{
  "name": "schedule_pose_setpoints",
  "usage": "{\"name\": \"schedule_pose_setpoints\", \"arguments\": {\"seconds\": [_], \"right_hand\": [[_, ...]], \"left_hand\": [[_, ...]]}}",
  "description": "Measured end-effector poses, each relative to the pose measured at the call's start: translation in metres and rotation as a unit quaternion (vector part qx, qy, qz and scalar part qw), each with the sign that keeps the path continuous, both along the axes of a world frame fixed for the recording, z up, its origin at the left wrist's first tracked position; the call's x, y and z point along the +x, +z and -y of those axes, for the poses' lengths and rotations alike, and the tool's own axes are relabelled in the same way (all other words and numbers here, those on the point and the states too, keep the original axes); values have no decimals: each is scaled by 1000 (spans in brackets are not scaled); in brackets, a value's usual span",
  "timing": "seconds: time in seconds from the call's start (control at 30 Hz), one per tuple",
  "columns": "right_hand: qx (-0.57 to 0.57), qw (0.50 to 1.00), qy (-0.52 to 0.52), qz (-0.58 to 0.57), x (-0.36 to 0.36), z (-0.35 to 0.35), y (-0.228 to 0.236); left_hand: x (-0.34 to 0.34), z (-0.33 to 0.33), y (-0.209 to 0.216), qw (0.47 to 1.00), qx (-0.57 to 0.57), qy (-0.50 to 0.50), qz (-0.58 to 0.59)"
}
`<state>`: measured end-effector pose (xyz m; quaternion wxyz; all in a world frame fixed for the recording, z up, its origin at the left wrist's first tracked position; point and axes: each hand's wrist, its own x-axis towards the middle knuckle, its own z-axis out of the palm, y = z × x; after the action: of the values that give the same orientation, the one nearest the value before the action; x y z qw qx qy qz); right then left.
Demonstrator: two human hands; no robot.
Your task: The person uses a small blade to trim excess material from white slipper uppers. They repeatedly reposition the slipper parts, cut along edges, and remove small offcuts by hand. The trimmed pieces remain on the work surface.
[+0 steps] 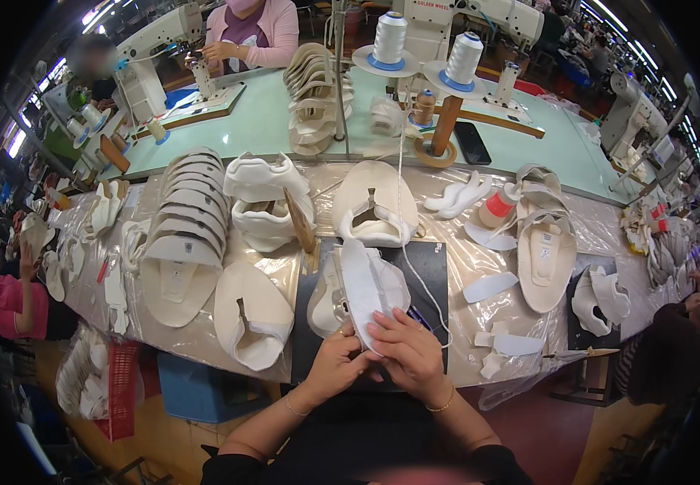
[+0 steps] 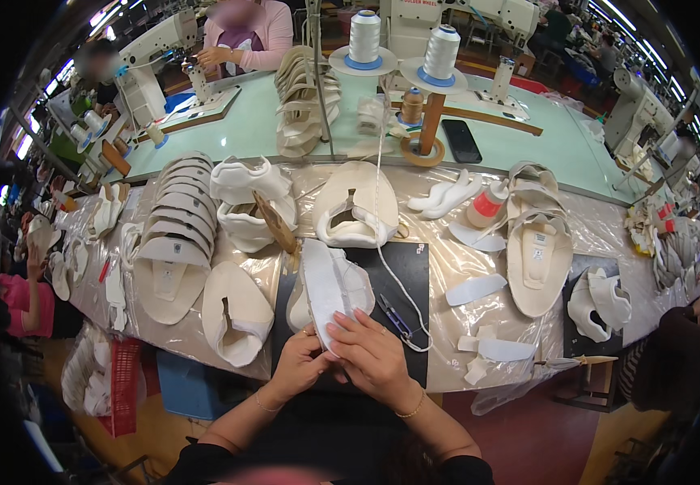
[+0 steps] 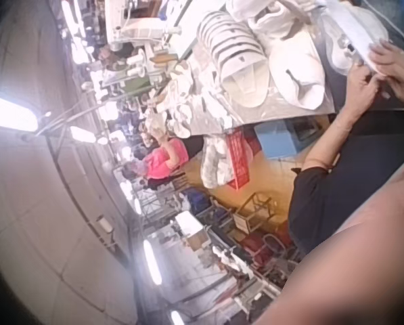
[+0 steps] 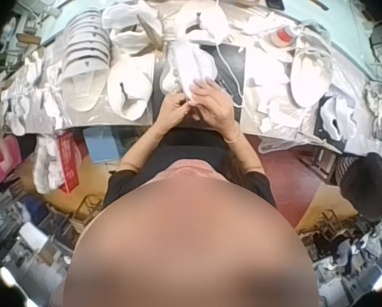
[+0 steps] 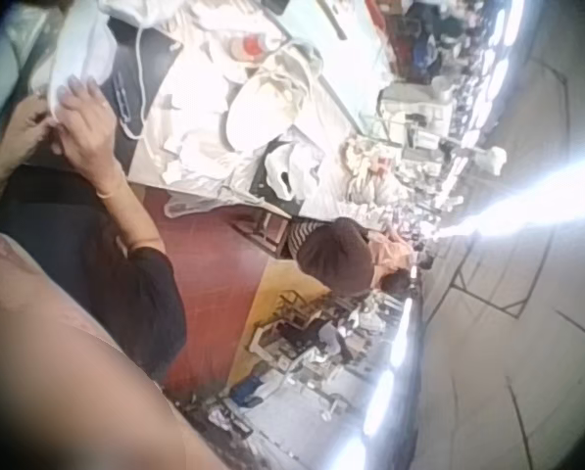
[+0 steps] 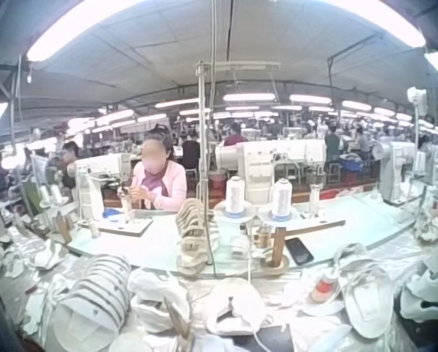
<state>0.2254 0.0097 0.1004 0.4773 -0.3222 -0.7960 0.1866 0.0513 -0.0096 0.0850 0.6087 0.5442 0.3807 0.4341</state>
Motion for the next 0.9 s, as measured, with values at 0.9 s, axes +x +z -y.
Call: {"name": "schedule_pose_setpoints", "arguments": {"seconds": [0.9], "right_hand": [[33, 999, -11, -13, -1, -14, -4]], "left_hand": [[12, -9, -9, 990, 86, 92, -66]]}}
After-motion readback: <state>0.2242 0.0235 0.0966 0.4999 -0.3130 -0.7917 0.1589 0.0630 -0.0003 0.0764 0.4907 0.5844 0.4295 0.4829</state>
